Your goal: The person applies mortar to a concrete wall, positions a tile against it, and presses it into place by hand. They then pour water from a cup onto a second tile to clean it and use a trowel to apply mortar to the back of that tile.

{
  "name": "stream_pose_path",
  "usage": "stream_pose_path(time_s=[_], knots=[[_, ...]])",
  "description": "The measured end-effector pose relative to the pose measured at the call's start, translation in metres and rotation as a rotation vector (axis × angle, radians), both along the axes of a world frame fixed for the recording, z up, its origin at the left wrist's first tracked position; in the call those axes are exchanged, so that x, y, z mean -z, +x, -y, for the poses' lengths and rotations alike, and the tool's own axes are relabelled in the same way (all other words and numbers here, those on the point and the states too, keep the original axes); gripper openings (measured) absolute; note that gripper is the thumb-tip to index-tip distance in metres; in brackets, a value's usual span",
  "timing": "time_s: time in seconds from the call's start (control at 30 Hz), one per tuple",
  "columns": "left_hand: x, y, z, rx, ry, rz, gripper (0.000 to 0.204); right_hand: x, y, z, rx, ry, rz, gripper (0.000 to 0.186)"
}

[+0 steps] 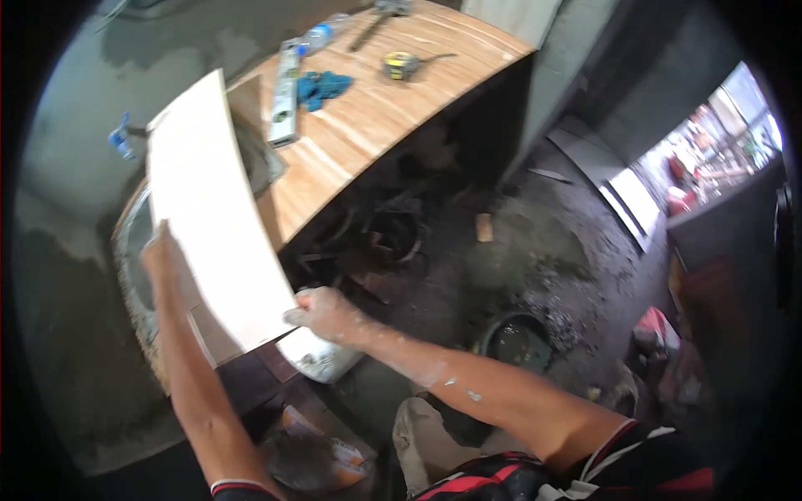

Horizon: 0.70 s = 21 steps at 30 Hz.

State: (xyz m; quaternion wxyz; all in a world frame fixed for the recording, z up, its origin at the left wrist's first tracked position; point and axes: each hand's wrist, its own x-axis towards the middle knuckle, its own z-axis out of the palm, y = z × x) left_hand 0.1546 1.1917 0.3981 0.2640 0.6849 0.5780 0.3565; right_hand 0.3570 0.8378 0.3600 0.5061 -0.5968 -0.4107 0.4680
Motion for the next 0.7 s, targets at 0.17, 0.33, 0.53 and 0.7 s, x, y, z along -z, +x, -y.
stream_pose_path(time_s=[0.17,0.33,0.53,0.7], knots=[[-0.009,0.016,0.084,-0.092,-0.148,0.337,0.054,-0.008,-0.015,0.075,0.066,0.098,0.127,0.029],[-0.024,0.046,0.212,-0.049,-0.131,0.340,0.052,0.014,-0.022,0.186,0.043,0.004,0.059,0.032],[-0.004,0.047,0.401,-0.087,-0.143,0.234,0.047,0.076,-0.016,0.372,0.044,0.057,-0.011,0.033],[0.068,0.053,0.561,-0.067,-0.147,0.142,0.046,0.134,-0.015,0.527,-0.159,-0.288,-0.246,0.060]])
